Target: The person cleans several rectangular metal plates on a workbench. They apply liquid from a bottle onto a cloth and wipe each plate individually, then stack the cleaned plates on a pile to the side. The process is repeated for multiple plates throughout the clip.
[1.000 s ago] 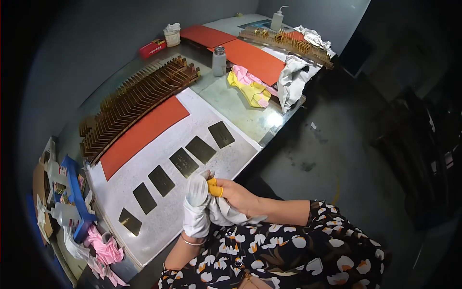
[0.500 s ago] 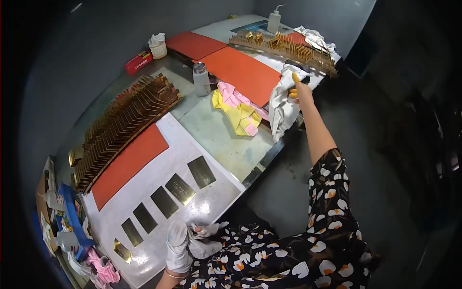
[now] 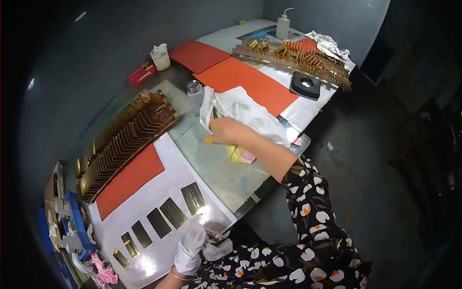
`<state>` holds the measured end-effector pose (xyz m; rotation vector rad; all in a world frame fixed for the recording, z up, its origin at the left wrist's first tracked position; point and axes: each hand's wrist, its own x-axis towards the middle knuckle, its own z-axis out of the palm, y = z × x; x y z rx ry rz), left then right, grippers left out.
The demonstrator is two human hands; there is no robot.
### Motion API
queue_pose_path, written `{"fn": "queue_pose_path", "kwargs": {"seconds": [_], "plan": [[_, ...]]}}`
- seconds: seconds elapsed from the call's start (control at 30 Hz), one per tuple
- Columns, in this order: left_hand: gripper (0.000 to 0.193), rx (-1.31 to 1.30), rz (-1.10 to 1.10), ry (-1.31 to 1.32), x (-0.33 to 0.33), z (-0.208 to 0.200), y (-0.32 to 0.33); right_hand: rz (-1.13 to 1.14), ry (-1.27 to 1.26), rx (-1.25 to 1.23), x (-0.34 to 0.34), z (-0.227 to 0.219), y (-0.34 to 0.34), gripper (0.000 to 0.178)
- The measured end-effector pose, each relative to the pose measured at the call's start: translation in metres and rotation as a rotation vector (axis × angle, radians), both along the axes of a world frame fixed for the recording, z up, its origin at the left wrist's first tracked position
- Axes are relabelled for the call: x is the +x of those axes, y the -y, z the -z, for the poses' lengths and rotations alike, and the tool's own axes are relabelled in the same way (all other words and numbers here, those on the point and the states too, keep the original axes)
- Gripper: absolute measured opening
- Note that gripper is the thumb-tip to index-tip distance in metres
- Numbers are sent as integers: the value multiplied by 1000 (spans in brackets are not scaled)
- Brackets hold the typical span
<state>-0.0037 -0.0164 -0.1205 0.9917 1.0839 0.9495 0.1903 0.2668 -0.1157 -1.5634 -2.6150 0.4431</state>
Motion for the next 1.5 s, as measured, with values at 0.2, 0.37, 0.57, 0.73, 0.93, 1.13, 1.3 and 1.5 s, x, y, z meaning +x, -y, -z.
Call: {"fn": "queue_pose_path", "kwargs": {"seconds": [0.2,0.37,0.57,0.73,0.93,1.13,1.3,1.5], "plan": [[25,26,-67,-47,-5,5,5,-310,-117,440,42,-18,-19,38],[29,27,8,-119,5,10,2,-176,-113,621,22,67,-10,53],[38,17,3,-47,9,3,4,204,-9,518,-26,64,0,44],[28,124,-202,-50,-17,19,28,100,204,700,-7,18,31,36],[32,213,-255,-232,-46,19,37,-415,-873,-446,-10,-16,184,53],[27,1066,151,-817,-53,-27,16,-483,-1050,-880,-71,0,249,61],[22,672,232,-762,-88,-31,37,-437,-1227,-860,-108,4,266,60],[29,589,240,-359,-101,10,48,-415,-1236,-821,-130,9,271,33]]}}
